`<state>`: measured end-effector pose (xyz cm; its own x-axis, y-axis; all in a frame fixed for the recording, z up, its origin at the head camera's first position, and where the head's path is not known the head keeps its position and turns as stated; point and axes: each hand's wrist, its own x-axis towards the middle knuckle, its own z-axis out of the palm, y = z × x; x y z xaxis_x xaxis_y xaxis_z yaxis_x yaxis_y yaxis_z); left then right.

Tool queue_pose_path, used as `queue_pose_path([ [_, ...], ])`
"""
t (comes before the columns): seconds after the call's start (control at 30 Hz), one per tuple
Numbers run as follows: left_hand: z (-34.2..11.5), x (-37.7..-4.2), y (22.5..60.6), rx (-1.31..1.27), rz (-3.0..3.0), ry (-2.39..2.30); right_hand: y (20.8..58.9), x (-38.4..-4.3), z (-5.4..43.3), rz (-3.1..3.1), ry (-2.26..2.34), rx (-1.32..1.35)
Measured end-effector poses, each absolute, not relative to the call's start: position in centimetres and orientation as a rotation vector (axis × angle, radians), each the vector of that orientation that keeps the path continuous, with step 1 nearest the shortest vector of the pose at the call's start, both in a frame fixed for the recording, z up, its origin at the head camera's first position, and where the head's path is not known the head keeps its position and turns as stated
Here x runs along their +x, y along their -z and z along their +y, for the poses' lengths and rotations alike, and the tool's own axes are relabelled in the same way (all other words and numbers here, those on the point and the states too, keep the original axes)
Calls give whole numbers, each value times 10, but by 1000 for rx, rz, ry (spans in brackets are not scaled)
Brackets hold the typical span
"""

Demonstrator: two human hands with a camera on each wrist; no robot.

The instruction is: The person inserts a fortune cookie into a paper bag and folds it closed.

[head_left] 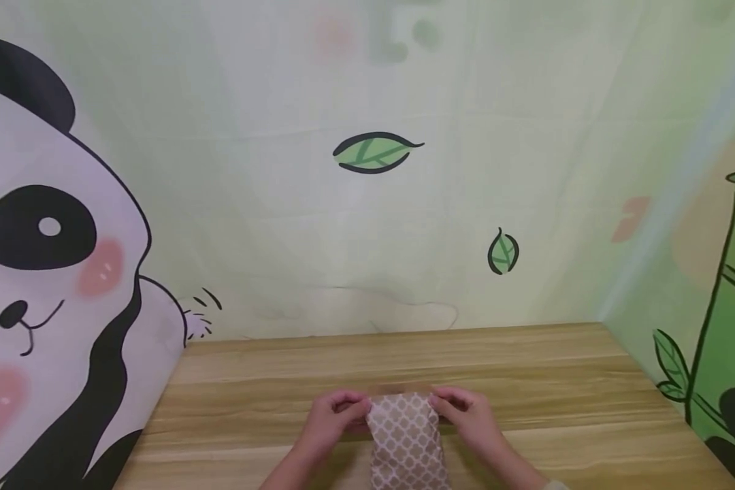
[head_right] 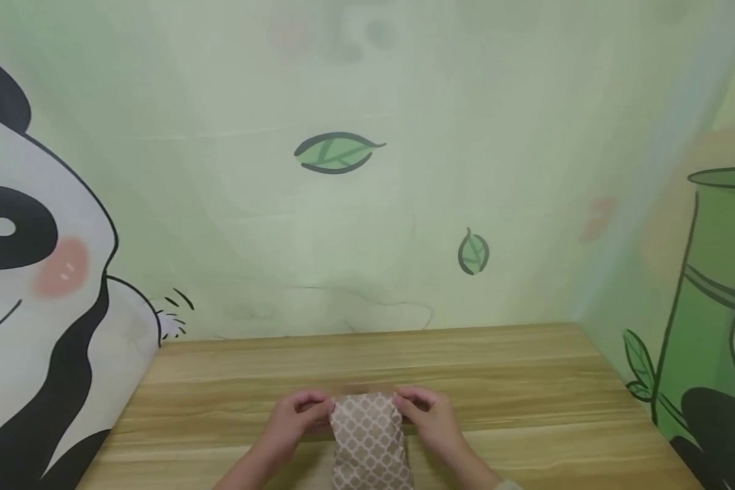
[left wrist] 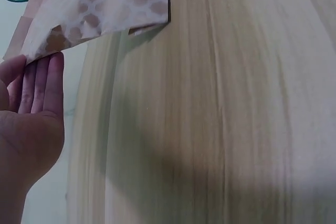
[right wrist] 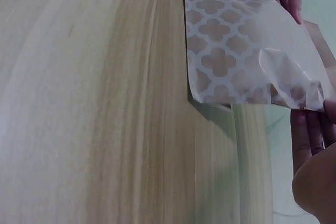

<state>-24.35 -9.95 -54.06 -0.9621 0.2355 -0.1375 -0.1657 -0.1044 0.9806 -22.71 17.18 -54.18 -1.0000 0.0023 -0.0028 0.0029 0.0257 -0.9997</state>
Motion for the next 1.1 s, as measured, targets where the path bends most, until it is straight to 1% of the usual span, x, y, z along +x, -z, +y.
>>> queue_pose_path([
  [0.27, -94, -238, 531, 102, 1832, -2130, 542, -226, 177, 2275, 2197, -16],
  [0.53, -89, -238, 522, 54, 1886, -2015, 541, -226, 177, 2340, 2166, -41],
  [1.1, -96, -239, 522, 231, 1885, -1962, 539, -226, 178, 2339, 2133, 18],
])
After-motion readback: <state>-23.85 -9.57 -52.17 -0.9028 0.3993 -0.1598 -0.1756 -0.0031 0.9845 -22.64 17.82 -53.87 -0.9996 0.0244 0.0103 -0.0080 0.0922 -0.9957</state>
